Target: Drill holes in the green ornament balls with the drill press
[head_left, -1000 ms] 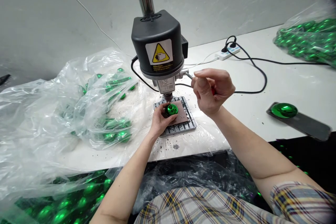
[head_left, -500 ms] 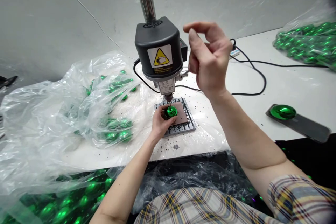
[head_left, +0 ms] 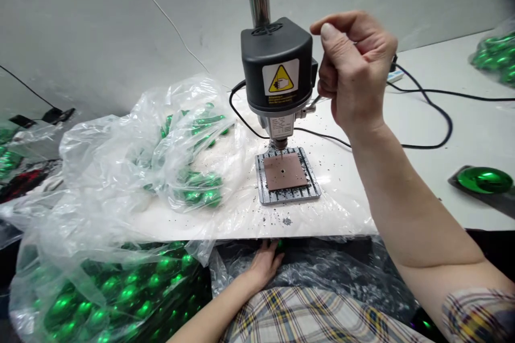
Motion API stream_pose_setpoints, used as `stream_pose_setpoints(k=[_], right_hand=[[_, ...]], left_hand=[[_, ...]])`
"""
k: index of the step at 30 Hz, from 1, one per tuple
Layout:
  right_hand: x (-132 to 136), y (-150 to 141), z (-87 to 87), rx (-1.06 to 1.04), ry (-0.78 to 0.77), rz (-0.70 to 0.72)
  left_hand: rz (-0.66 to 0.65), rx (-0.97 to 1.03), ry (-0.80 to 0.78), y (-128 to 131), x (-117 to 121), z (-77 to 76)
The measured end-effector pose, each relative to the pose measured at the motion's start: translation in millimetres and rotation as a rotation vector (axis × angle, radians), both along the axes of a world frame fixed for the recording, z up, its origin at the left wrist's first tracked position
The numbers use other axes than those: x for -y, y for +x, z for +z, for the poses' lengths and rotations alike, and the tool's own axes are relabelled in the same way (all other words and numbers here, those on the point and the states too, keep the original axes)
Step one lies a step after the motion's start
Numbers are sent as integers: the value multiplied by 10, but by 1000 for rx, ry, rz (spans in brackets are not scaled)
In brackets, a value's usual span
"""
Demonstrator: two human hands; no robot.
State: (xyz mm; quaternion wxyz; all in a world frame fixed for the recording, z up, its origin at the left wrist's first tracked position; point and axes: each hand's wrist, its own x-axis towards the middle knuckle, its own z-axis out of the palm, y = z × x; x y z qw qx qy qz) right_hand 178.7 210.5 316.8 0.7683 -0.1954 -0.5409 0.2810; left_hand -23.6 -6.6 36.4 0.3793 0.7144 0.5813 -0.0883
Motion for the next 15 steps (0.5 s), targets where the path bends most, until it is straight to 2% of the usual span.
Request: stream_pose_setpoints(k=[1,3,5,7,8,9,10,12,13,15], right_hand=[[-3,-5,1,-6,2,3],[-12,-16,-2,-20,6,-14],[-26,-20,-11,-11,9,-45],[-39,-13,-23,11,11,-58],[-44,-7,-29,24,12,-52],[-48,0,-34,30,15,-45],[-50,6,-38,31,21,-38],[-50,13,-44,33,30,-30],[-48,13,-45,35,32,-27],[-43,7,-44,21,43,-21]], left_hand=[[-35,-38,-45,22,-32,125],[-231,-5,-98,30,-116,511],[-404,232,-117,-54,-274,1002],[-348,528,-103,-249,-572,1466],[-251,581,-26,-380,-783,1648],[-133,548,70,-525,-1032,1782],[11,438,214,-674,-1312,1864],[227,60,506,-947,-1910,1888],[311,-150,599,-1059,-2198,1846],[360,-264,654,-1220,-2684,1704]])
